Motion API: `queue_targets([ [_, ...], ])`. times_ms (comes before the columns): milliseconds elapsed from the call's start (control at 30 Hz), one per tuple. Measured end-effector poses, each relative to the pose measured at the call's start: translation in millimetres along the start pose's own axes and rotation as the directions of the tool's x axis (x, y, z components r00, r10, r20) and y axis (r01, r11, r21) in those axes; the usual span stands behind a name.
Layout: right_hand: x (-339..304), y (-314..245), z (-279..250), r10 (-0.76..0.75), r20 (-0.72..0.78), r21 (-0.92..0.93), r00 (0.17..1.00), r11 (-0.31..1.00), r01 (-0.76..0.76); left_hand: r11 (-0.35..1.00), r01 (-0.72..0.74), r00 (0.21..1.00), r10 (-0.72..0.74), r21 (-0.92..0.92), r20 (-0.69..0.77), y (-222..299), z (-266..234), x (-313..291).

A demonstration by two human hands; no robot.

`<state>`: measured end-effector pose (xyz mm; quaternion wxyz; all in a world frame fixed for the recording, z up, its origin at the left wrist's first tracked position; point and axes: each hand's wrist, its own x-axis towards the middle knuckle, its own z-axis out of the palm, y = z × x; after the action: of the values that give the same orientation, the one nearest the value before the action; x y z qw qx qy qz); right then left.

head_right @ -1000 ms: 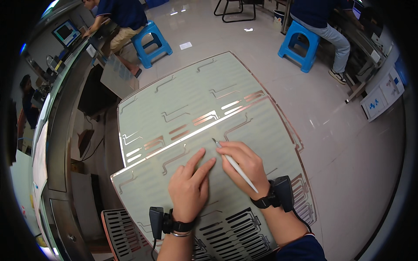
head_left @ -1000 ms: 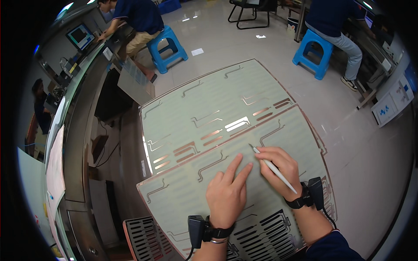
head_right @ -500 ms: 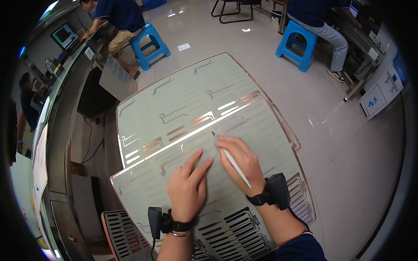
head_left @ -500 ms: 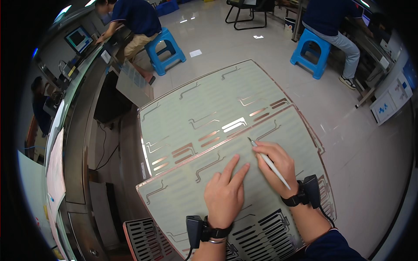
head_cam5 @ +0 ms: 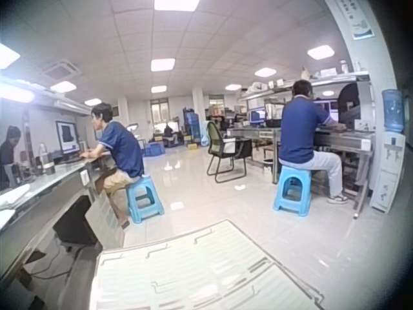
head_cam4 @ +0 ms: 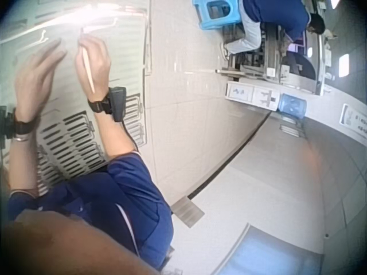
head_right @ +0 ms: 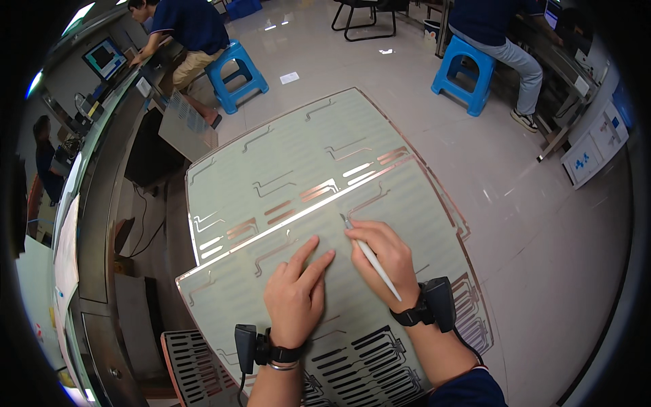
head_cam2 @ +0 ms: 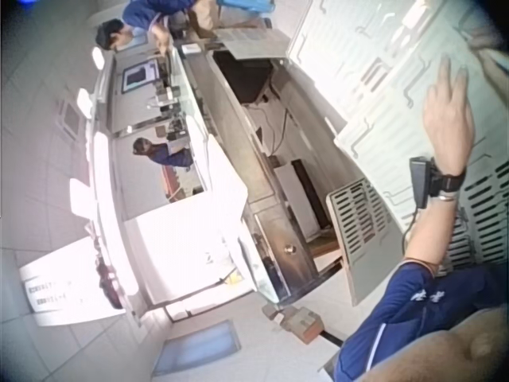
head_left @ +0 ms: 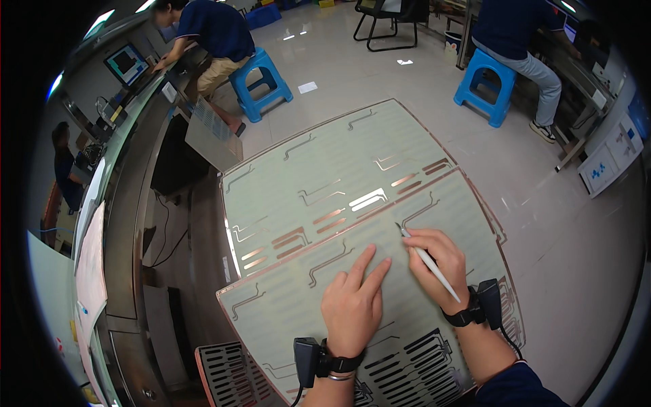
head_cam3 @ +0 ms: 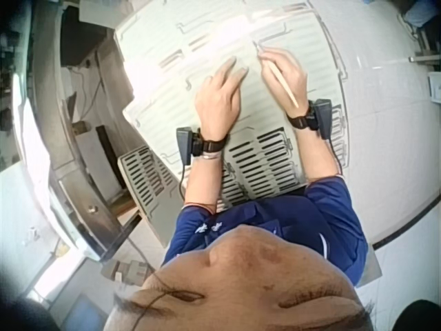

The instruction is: The recorder uses a pen to mark specific lines and points on a large green-surfaced metal sheet.

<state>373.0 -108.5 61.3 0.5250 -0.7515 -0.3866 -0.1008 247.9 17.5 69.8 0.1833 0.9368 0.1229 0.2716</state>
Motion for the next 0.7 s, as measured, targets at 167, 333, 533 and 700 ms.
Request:
queue_targets([
  [167, 1.4, -1.3, -0.2, 0.031, -0.048, 0.006, 0.998, 1.0, -0.03, 1.0, 0.0, 1.0, 0.0, -0.001, 0.001, 1.4, -0.9, 0.7],
  [333, 4.7, 0.5, 1.6, 0.024, -0.076, -0.007, 0.997, 1.0, -0.025, 1.0, -0.003, 1.0, 0.003, -0.001, -0.001, 0.7, 0.1, 0.4],
  [533, -8.4, -2.1, -10.4, 0.029, 0.031, 0.012, 0.999, 1.0, -0.029, 1.0, 0.002, 1.0, -0.002, -0.004, 0.0, -1.3, 0.4, -1.2],
  [700, -8.0, -2.9, -10.5, 0.066, 0.032, 0.019, 0.997, 0.998, -0.067, 1.0, -0.003, 1.0, 0.003, -0.001, 0.003, -0.1, 0.6, 0.1],
])
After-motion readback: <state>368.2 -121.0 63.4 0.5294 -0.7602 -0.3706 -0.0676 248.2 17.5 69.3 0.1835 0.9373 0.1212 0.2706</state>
